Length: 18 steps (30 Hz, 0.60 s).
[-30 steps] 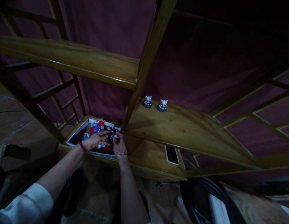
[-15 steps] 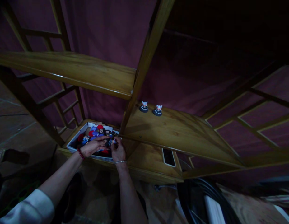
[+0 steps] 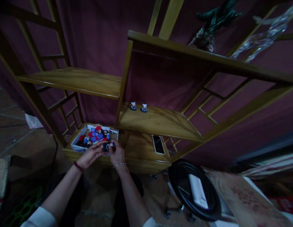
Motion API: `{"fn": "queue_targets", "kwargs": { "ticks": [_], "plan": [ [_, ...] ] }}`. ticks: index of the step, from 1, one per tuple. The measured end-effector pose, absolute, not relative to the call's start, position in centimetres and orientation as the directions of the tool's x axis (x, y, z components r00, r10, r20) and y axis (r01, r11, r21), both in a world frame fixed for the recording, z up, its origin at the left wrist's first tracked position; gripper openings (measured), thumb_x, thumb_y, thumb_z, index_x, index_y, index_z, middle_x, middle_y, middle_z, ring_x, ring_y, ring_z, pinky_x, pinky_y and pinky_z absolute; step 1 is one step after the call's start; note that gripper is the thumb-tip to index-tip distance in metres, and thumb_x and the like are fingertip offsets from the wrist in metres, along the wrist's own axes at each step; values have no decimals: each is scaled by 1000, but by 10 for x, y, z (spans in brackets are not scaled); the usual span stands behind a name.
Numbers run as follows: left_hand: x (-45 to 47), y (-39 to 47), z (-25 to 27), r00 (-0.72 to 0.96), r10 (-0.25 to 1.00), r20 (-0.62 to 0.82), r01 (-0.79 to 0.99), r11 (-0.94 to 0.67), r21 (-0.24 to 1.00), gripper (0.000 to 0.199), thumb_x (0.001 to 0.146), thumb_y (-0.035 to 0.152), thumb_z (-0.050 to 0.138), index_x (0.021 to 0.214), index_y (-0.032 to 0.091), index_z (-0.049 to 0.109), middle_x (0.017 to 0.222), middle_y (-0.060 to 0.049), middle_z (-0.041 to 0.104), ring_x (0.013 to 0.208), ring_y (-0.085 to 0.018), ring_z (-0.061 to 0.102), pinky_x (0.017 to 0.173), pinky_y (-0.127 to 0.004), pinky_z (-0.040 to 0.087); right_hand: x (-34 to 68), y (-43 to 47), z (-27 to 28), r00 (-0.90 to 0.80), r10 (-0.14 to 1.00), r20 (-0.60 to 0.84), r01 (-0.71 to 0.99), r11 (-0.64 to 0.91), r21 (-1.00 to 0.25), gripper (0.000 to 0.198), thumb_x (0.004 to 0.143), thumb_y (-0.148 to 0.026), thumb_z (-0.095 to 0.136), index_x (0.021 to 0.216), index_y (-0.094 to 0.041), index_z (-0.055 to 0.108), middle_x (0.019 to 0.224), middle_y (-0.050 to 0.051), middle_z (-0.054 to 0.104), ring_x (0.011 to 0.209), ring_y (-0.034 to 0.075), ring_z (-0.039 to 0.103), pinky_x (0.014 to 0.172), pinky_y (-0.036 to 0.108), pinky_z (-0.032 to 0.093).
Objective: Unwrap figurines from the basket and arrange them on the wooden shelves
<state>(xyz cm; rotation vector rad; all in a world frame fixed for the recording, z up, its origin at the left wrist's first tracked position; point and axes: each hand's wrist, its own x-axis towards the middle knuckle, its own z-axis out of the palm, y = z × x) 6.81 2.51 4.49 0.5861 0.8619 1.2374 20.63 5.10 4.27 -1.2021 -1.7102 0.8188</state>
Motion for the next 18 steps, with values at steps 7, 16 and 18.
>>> {"fn": "queue_targets", "kwargs": {
  "ticks": [7,16,18],
  "plan": [
    [83,-20,70,71,978,-195,-637,195,746,25,72,16,59,97,16,61,103,-7,62,94,-18,58,84,-34,46,218,9,79,-183,928,324,374,371,-850,28,73,-18,48,99,-23,56,91,1,64,77,13,62,74,27,50],
    [97,-68,101,100,985,-137,-649,169,742,27,72,15,58,99,17,61,105,-7,62,89,-17,59,83,-36,47,232,-38,107,-156,915,371,352,403,-845,27,74,-19,48,100,-22,55,92,1,64,79,13,61,75,27,49],
    [99,-77,106,107,987,-118,-651,160,742,27,72,14,57,99,16,61,105,-7,61,91,-18,59,84,-36,46,235,-47,112,-159,910,383,356,415,-837,27,74,-19,49,101,-22,55,92,1,64,81,13,61,76,27,49]
  ]
}}
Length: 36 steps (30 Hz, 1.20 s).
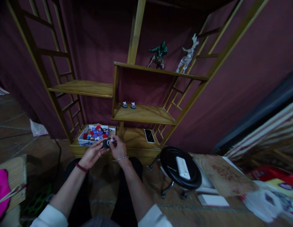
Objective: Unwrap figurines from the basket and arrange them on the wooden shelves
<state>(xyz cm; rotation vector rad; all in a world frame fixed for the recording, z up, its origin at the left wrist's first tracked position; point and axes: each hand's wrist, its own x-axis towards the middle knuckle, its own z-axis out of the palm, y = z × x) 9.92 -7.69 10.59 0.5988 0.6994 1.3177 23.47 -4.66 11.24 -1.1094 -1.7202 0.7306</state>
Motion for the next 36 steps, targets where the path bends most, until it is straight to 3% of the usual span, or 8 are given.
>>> {"fn": "queue_targets", "kwargs": {
  "ticks": [6,19,36],
  "plan": [
    [105,-102,115,132,989,-65,-668,137,731,29,71,11,58,99,13,61,109,-9,59,99,-20,55,89,-39,43,244,-68,123,-181,893,412,407,449,-795,28,75,-19,49,102,-23,55,91,1,64,80,13,61,76,27,49],
    [118,-131,135,171,985,1,-666,114,737,30,70,6,57,100,12,61,97,-8,62,91,-18,59,93,-45,39,257,-90,132,-182,876,447,424,480,-768,31,76,-19,49,106,-24,53,94,1,63,76,13,62,73,28,51],
    [127,-130,137,107,991,-78,-644,129,754,28,71,6,57,97,12,61,100,-9,62,90,-17,59,88,-39,45,262,-89,124,-180,875,449,316,484,-816,29,75,-18,48,102,-24,54,95,1,63,75,12,62,70,26,50]
  ]
}}
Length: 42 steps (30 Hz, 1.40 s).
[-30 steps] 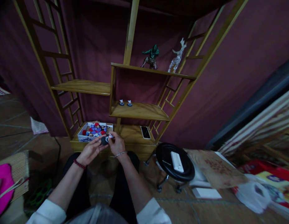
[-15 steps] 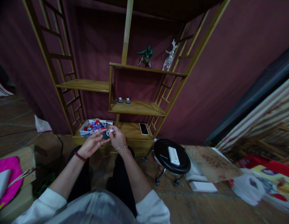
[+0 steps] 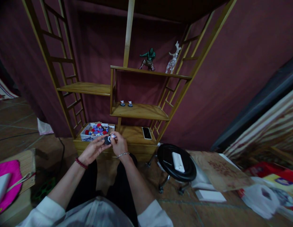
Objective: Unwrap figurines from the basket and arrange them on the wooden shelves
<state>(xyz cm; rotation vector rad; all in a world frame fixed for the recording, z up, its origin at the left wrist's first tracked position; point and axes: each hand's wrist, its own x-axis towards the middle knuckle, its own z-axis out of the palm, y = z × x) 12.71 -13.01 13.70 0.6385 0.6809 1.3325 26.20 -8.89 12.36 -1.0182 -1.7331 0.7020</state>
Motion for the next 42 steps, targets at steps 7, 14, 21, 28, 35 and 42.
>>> {"fn": "queue_targets", "kwargs": {
  "ticks": [7,14,21,28,35,42],
  "plan": [
    [133,-119,131,114,986,-120,-629,165,760,25,73,10,56,97,12,60,94,-9,64,81,-16,62,79,-32,49,269,-84,124,-189,886,423,317,463,-828,29,73,-16,48,100,-24,55,92,0,63,74,12,61,71,26,50],
    [129,-109,138,94,984,-150,-586,177,791,25,76,17,56,100,13,58,85,-9,66,71,-16,63,65,-28,51,263,-73,133,-178,897,405,345,443,-828,28,73,-18,49,100,-23,55,91,1,64,78,13,61,74,27,49],
    [129,-100,139,99,983,-152,-615,180,768,22,77,17,54,98,12,57,85,-8,66,70,-15,63,67,-26,50,262,-65,135,-169,890,424,335,456,-824,26,74,-19,50,99,-23,55,91,0,64,78,13,61,75,27,49],
    [130,-95,134,104,983,-154,-628,185,756,21,76,19,56,96,12,58,85,-8,66,69,-15,63,66,-26,49,262,-63,133,-150,890,430,363,454,-814,24,75,-21,51,98,-23,55,91,0,64,81,13,62,77,28,49],
    [130,-92,124,102,982,-161,-642,189,744,15,75,20,57,88,13,57,81,-6,66,68,-15,63,65,-27,50,262,-62,125,-159,893,421,326,450,-831,26,74,-21,51,100,-22,55,92,1,64,80,13,61,75,27,49],
    [126,-91,120,111,981,-160,-624,194,757,17,77,27,55,85,11,57,76,-8,66,66,-15,63,64,-27,49,258,-59,122,-164,898,409,311,440,-842,26,74,-22,52,99,-23,56,89,0,64,78,13,61,74,27,50]
  ]
}}
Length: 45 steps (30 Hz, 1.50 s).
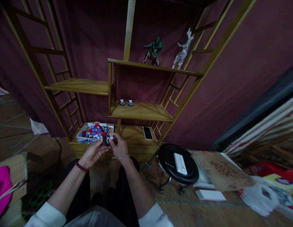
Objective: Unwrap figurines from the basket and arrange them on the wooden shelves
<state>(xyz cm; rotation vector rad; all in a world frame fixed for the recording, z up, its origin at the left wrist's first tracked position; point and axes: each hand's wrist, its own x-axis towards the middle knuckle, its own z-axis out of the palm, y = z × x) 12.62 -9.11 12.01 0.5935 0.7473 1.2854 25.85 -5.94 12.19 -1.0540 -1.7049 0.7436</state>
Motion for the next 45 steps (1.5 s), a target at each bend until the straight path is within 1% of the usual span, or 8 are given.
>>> {"fn": "queue_targets", "kwargs": {
  "ticks": [10,14,16,21,28,37,39,45],
  "plan": [
    [123,-87,113,145,970,-195,-587,243,772,27,78,36,52,83,10,59,73,-9,65,60,-14,61,57,-24,48,256,-60,125,-215,892,398,302,448,-841,27,74,-18,51,100,-24,58,95,1,63,86,14,60,79,29,49],
    [121,-86,111,166,964,-209,-568,267,778,32,79,40,50,82,9,60,71,-10,65,58,-13,59,54,-22,46,254,-60,125,-235,884,403,284,459,-842,26,76,-20,49,100,-23,57,95,2,63,83,14,60,77,28,49],
    [121,-86,111,170,961,-217,-565,275,778,33,79,41,48,82,10,60,69,-9,64,56,-12,59,53,-21,45,254,-60,124,-249,882,401,272,461,-845,25,76,-20,49,100,-22,57,94,2,63,82,14,61,75,27,49],
    [121,-85,112,162,954,-252,-564,300,769,33,81,41,45,80,10,59,65,-8,63,53,-12,58,52,-21,44,253,-58,121,-249,878,408,285,469,-836,26,75,-18,49,99,-22,56,95,1,63,87,14,60,79,28,48],
    [122,-85,111,144,955,-258,-578,293,762,28,80,37,47,81,11,59,68,-7,63,56,-12,59,55,-22,45,255,-56,119,-242,888,391,313,454,-834,27,73,-18,51,100,-24,57,96,0,63,86,14,60,79,29,48],
    [121,-85,106,128,974,-186,-638,224,737,14,76,24,55,84,13,58,73,-5,64,62,-14,61,60,-25,46,256,-55,119,-189,910,368,349,413,-841,25,73,-22,53,98,-23,57,91,1,64,77,13,61,73,26,50],
    [121,-85,105,123,976,-180,-649,216,730,15,75,22,57,87,14,58,76,-5,65,63,-13,61,60,-24,46,256,-55,119,-185,909,373,350,416,-839,25,73,-23,54,98,-23,57,91,1,64,76,13,61,73,26,50],
    [122,-87,105,114,982,-150,-646,188,740,29,72,18,60,101,15,58,88,-6,65,69,-13,61,65,-23,46,259,-52,115,-178,918,354,348,395,-850,25,73,-22,54,97,-23,57,91,1,63,77,13,61,73,26,49]
  ]
}}
